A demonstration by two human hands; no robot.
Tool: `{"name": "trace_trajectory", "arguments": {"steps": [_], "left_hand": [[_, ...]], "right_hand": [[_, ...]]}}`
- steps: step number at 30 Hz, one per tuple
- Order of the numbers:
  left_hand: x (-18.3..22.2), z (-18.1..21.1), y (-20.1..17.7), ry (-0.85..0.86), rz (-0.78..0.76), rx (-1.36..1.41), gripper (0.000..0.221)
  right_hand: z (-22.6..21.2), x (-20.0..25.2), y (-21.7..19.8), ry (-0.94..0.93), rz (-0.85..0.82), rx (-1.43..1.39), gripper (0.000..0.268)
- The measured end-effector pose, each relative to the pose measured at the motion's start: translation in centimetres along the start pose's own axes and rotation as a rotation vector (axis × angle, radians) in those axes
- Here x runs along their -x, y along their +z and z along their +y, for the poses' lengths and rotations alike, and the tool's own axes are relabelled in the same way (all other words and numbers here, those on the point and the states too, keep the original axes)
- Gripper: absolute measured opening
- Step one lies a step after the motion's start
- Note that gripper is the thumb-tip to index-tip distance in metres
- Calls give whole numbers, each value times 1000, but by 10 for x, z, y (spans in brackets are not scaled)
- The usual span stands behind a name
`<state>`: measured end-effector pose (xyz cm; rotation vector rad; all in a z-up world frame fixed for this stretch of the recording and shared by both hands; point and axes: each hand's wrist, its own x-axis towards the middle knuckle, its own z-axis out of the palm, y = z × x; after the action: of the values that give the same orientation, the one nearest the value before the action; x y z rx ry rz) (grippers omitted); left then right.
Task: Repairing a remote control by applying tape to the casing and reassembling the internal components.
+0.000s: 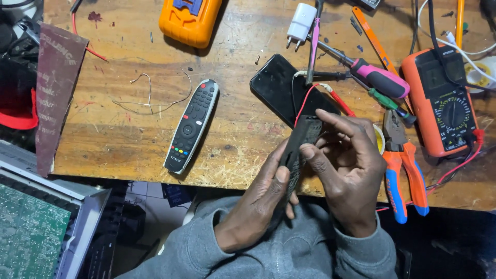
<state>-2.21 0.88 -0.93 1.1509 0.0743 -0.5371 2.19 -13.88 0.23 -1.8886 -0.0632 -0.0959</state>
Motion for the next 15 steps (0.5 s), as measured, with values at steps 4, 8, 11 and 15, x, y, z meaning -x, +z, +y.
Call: {"name": "trace_trajectory", "arguments": {"steps": [4, 8, 11, 15], "left_hand": [[-1, 6, 3, -20, 22, -22, 89], [-3, 3, 4, -3, 27, 3, 83], [-4, -2, 3, -27, 40, 26, 78], [-7, -2, 1, -33, 47, 35, 76]], "right_hand": [[-11, 0, 0, 67, 7, 28, 46], [-16, -2, -2, 77, -19, 88, 42], [-18, -3, -3, 76, -23, 129, 42], [-14, -3, -2, 124, 28, 84, 43]]}}
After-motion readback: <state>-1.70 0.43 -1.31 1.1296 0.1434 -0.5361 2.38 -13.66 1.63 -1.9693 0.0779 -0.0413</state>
